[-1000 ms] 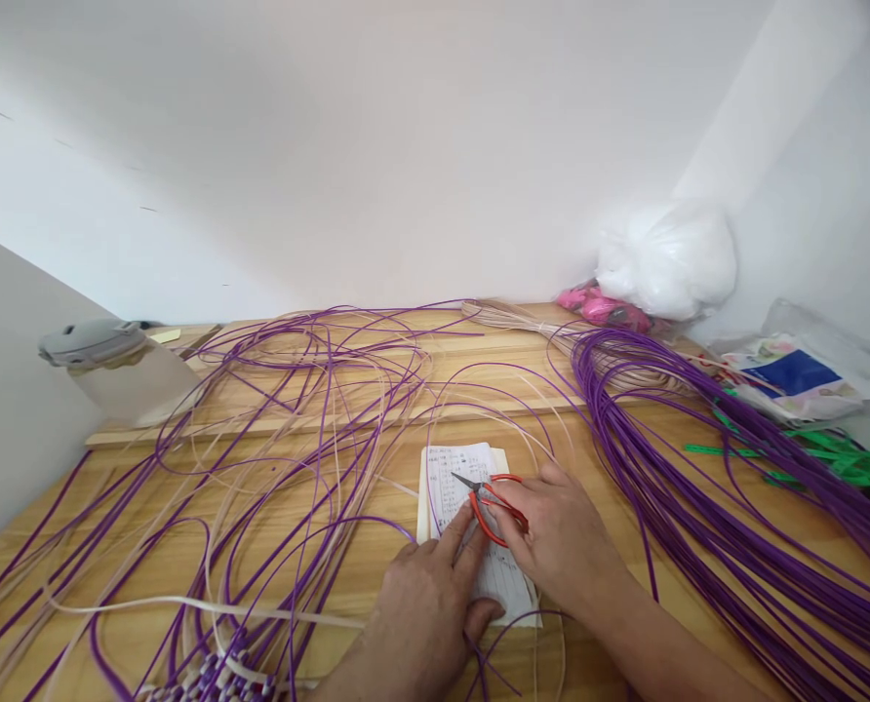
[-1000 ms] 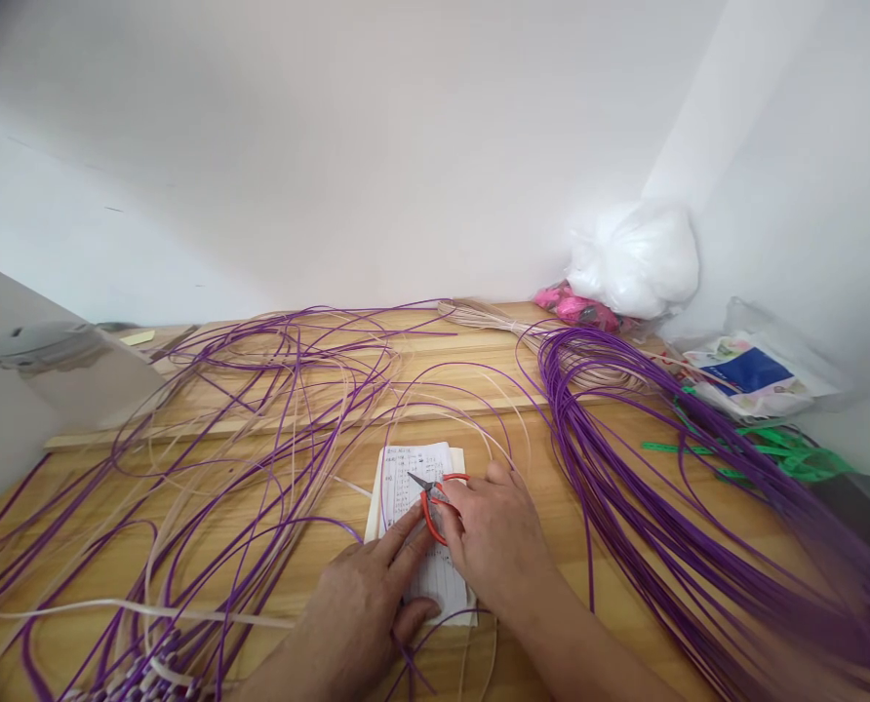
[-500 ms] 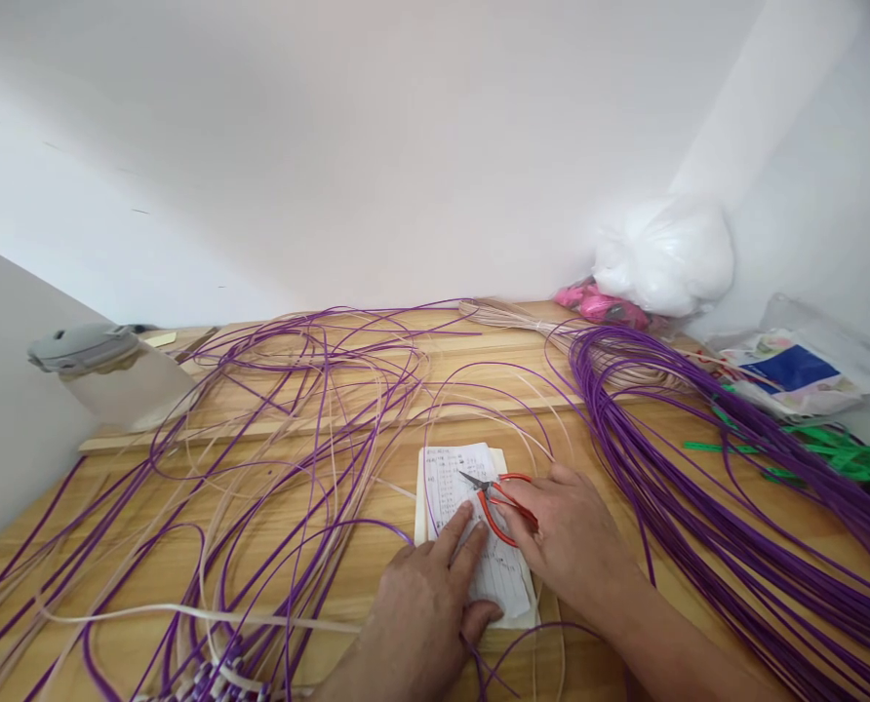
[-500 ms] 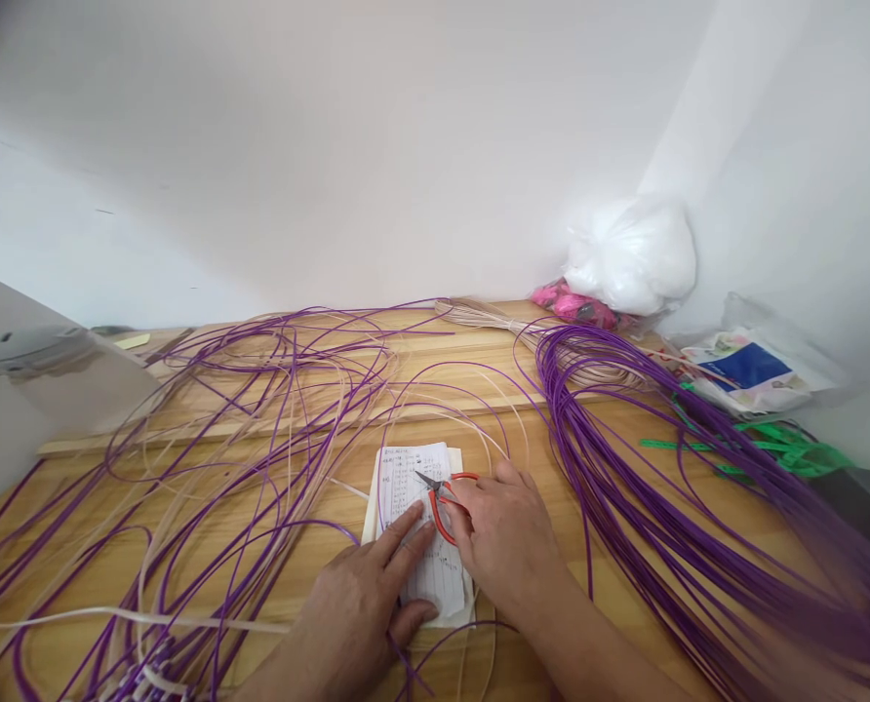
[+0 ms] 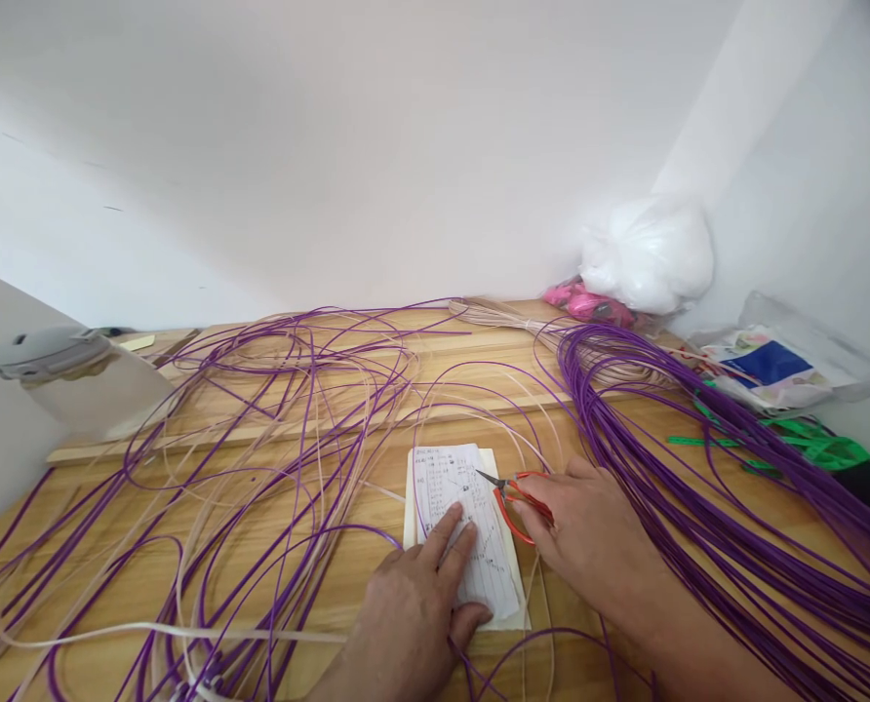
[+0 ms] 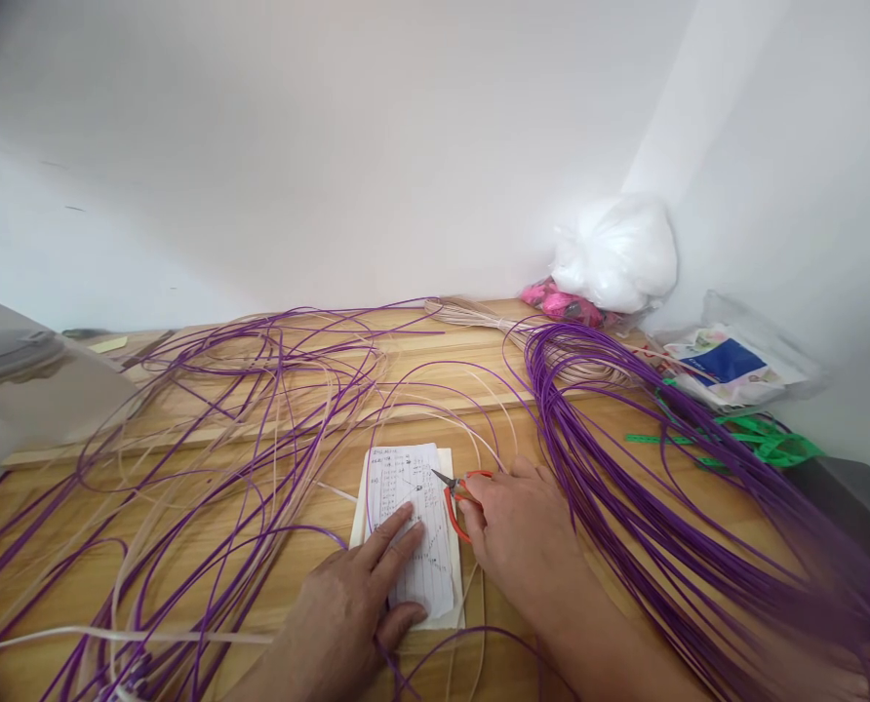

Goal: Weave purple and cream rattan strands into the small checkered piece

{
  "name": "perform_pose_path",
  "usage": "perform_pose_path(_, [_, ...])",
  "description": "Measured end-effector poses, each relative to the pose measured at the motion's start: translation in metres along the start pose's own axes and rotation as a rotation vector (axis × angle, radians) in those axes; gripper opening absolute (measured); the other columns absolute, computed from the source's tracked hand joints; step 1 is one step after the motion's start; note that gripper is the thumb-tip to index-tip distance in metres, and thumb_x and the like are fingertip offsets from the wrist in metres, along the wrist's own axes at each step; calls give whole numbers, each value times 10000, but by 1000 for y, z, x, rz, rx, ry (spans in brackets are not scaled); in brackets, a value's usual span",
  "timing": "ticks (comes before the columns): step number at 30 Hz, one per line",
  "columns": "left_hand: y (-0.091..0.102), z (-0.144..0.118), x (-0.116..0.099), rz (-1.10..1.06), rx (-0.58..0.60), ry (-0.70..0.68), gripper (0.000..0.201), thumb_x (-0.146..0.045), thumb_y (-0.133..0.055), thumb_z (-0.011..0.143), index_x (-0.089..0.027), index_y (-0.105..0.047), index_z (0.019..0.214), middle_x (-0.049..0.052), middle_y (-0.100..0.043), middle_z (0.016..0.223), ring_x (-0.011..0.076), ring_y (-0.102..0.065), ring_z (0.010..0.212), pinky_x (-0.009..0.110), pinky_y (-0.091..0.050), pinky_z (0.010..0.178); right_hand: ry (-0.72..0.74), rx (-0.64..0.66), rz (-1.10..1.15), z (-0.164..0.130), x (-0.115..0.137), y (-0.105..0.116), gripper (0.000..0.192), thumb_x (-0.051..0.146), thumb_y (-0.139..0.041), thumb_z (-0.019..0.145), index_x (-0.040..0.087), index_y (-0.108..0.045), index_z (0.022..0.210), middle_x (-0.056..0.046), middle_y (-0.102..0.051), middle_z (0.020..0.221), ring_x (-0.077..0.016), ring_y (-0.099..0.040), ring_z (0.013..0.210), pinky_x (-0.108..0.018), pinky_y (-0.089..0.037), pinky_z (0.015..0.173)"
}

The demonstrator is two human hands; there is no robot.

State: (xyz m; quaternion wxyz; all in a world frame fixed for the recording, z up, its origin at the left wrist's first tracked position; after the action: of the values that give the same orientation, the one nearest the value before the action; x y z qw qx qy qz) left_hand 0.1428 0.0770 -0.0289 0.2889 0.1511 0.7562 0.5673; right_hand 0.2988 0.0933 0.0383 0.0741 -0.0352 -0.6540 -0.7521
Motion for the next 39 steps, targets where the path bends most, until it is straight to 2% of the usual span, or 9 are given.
perform_pose_path(10, [0,1,1,2,0,3,636,-352,-555,889,-290,-346,1486,3,-181,1590,283,-595,1158,466,-511,974,-19,13,-14,1,0,-1,207,315,-518,904,241,-677,794,-35,-669,765,-200,-483,752,-318,-254,702])
perform_pose_path(19, [0,2,0,23,13,3,625,-357,-554,894,-290,-353,1483,18,-188,1590,276,-597,1157,444,-507,981,16,-66,27,4,7,-1,186,293,-504,919,245,-664,838,-20,-669,769,-209,-490,818,-307,-273,735])
perform_pose_path(28, [1,1,0,16,0,3,621,-351,-552,896,-286,-357,1482,20,-198,1589,274,-596,1158,447,-503,985,-5,-18,-38,5,6,-5,223,311,-488,919,241,-668,808,-43,-667,749,-219,-533,806,-324,-287,728])
perform_pose_path(31, [3,0,-1,8,-6,1,616,-356,-557,894,-285,-369,1476,29,-216,1584,281,-606,1141,452,-509,974,-48,25,-75,2,5,-5,250,334,-466,921,230,-664,809,-63,-671,752,-228,-572,768,-322,-287,676])
perform_pose_path(36, [5,0,-2,-2,-7,1,622,-354,-570,886,-280,-378,1473,28,-226,1580,286,-610,1129,460,-511,970,-144,164,-59,-6,3,-17,273,385,-449,925,216,-623,801,-58,-685,710,-214,-612,639,-309,-187,554])
perform_pose_path(39, [5,0,-2,-3,-9,5,622,-345,-575,883,-278,-382,1471,25,-228,1580,287,-611,1127,458,-511,969,-141,175,-39,-9,6,-24,248,378,-448,925,215,-597,811,-50,-684,702,-216,-626,634,-312,-155,544])
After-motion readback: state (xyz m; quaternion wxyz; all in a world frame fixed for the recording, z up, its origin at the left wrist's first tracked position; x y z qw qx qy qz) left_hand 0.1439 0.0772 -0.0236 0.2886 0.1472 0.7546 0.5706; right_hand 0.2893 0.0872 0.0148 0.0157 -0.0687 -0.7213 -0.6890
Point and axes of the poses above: each hand's wrist, its own z-axis towards the middle knuckle, its own y-axis out of the back of the hand, x = y × z, the point moved 9 cm from there along z, towards the middle knuckle
